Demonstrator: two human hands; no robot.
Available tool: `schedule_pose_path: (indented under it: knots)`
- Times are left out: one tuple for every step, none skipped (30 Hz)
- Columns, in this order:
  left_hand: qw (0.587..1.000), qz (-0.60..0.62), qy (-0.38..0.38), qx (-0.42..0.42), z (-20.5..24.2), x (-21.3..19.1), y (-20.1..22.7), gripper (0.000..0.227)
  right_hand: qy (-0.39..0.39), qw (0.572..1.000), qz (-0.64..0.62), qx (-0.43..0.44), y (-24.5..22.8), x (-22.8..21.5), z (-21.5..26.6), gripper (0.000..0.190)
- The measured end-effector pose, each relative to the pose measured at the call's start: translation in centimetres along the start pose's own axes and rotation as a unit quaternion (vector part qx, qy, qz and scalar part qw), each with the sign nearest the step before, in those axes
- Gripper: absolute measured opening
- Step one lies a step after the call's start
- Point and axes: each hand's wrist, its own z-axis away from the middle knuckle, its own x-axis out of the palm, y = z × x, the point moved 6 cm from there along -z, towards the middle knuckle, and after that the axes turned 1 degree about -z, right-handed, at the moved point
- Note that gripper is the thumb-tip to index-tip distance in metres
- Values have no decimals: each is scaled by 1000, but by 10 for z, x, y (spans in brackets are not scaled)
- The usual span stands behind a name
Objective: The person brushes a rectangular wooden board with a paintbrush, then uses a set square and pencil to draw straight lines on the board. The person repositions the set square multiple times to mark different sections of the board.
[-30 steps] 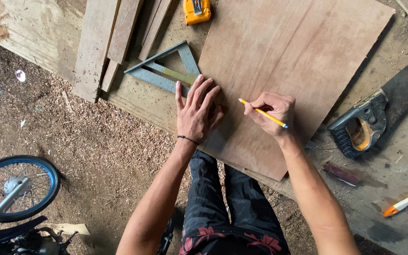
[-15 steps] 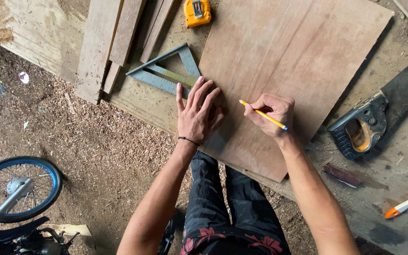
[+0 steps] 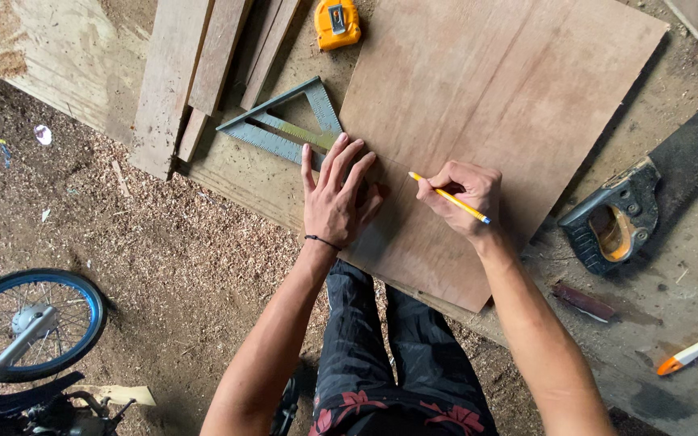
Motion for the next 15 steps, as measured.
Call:
schedule_pose_path:
  knots:
    - [1000,3,0,0,1,1,-1,64,6,1000,-9,17,2,0,0,29]
    - [1000,-8,9,2,2,2,-4,61,13,999,-18,33,4,1,0,30]
    - [1000,-16,16,4,2,6,-5,59,18,998,-25,52,8,-1,2,31]
    - [999,-24,23,5,3,9,-7,56,20,995,-71,68,13,-1,4,31]
    - [999,-22,49,-10,7,10,-10,50,23,989,-118,85,18,-1,7,32]
    - [997,-19,74,-25,12,12,-14,44,27,981,-164,101,24,0,12,33]
    - [994,-19,104,-36,14,12,-18,38,30,978,-165,125,31,0,13,34]
    - [992,-22,114,-44,17,14,-20,31,32,974,-167,149,38,-1,15,35]
    - [990,-24,126,-52,20,15,-22,25,34,970,-168,171,45,-2,17,37]
    - [988,-26,137,-60,23,15,-24,19,31,963,-190,191,49,-1,19,39]
    - [986,-20,150,-71,23,16,-27,18,28,955,-212,205,54,-1,18,41]
    - [983,-12,163,-81,24,18,-29,17,24,947,-233,219,58,0,15,44]
    - [981,-5,173,-93,28,18,-33,16,14,951,-210,229,61,1,14,46]
    - [980,3,169,-102,30,18,-40,15,4,953,-186,238,64,3,12,47]
    - [980,12,164,-112,33,20,-45,14,-6,955,-160,249,68,3,13,49]
